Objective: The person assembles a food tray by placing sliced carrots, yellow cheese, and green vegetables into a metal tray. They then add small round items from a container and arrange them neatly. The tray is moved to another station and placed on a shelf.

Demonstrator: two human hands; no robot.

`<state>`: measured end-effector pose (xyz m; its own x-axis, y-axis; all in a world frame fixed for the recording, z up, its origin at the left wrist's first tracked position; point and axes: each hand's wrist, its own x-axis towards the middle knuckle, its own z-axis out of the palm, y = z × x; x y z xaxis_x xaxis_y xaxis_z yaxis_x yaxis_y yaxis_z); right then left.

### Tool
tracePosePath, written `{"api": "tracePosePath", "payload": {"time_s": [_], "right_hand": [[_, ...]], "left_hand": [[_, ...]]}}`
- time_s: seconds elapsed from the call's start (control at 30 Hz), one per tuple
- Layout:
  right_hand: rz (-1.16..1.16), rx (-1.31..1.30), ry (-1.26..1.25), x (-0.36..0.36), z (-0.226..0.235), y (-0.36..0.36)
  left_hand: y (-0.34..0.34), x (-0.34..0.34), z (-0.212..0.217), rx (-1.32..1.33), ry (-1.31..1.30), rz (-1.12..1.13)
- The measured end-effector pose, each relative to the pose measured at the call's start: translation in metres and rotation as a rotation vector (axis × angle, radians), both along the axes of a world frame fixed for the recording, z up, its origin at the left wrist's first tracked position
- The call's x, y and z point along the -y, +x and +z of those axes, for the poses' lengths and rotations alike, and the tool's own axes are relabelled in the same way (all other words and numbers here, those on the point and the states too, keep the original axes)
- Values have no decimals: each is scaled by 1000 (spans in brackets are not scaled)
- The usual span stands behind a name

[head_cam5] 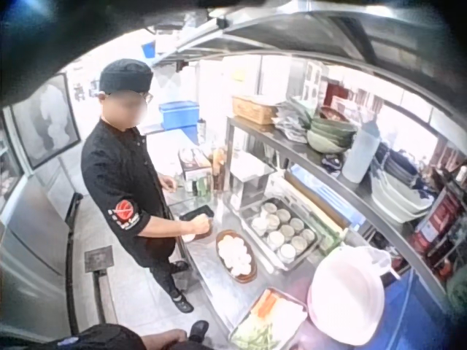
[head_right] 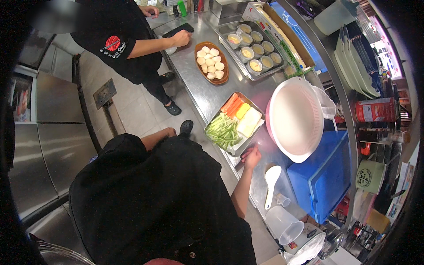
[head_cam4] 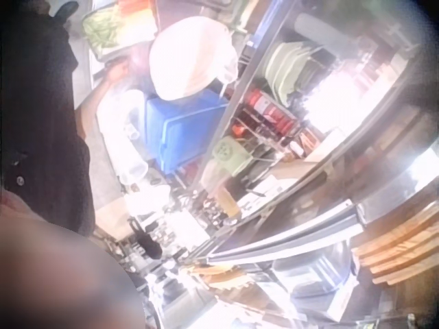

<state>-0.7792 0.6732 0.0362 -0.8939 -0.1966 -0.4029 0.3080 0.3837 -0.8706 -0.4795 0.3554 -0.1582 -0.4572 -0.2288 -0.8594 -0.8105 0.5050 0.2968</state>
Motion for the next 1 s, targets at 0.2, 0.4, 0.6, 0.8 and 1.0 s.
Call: {"api": "tracePosePath", "payload": {"time_s": [0.2,0.4,0.6,0.8,1.0], "right_hand": [[11,5,-23,-1,-1,0],[-34,2,8,2,3,2],[4,9,25,0,5,2],[-35,9,-2,3,6,1],[-44,21,-8,5,11,1]], "left_hand": [[1,-3,2,-35,0,0],[-1,-2,-1,-24,-43,-17],[5,1,-23,-51,-37,0],[9,7,-40,-53,17,-138],[9,5,-37,-44,13,-1]]}}
